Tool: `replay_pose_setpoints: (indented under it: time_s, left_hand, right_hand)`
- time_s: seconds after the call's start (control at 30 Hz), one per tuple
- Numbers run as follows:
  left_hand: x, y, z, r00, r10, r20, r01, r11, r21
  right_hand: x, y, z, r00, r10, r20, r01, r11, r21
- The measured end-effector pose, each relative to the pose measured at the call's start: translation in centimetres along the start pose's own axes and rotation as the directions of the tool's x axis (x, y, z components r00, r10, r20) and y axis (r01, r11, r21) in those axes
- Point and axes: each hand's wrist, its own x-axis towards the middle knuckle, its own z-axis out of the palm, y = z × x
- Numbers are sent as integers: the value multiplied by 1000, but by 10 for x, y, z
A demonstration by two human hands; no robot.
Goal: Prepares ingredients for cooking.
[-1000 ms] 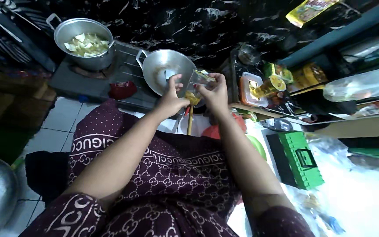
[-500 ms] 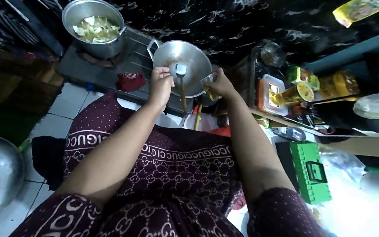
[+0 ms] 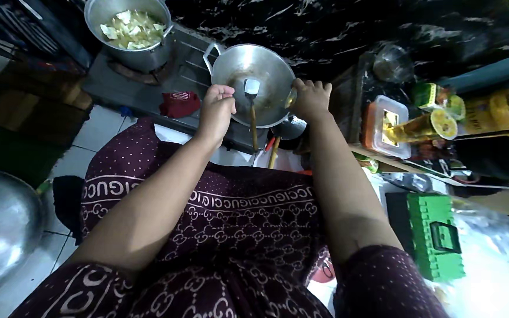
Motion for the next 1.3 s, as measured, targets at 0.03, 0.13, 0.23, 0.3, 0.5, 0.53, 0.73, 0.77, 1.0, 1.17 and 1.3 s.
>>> replay_pose_setpoints:
  time_s: [0.03,0.13,0.23,0.3,0.5,0.53,0.73,0.77,1.0,1.17,1.3]
  left_hand:
    - [0,0,0,1000,0,-1,0,1000,5]
    - [1,-2,1,1000,-3,-2,3,1000,14]
    - [1,-4,1,1000,0,-12,0,1000,16]
    - [1,-5,1,1000,6,-13,-6,1000,18]
    - [1,-5,2,1000,16,-16,-15,1000,23]
    - [1,-5,2,1000,18,-16,-18,1000,25]
    - [0,-7,4,999,26,-19,-25,999,28]
    - [0,-7,4,999,31,-16,-30,999,30]
    - [0,-8,4,999,32,-7,-32,999,27]
    - [0,-9,5,1000,30,-6,-29,999,28]
    - [0,-8,5,1000,26,-5,-26,999,28]
  right_hand:
    - [-1,-3,-2,1000,-11,3,11,1000,-21]
    - [-1,-11,-7,999,-36,26,37,997,-64]
    - [-1,-13,-6,998,-64,12,65,993,-101]
    - [0,-14,-4,997,-75,10,76,992,-101]
    - [1,-16,-4,996,-90,8,90,989,-113]
    - [1,-16,-4,996,-94,4,94,989,-111]
    - [0,-17,-5,993,-119,4,118,987,-110]
    - [-1,-18,-5,992,-123,1,122,986,-112]
    - [0,-21,-5,991,-136,1,134,982,-129]
    - [2,-24,-4,991,-135,5,134,980,-144]
    - [2,-25,-4,991,-135,10,135,980,-145]
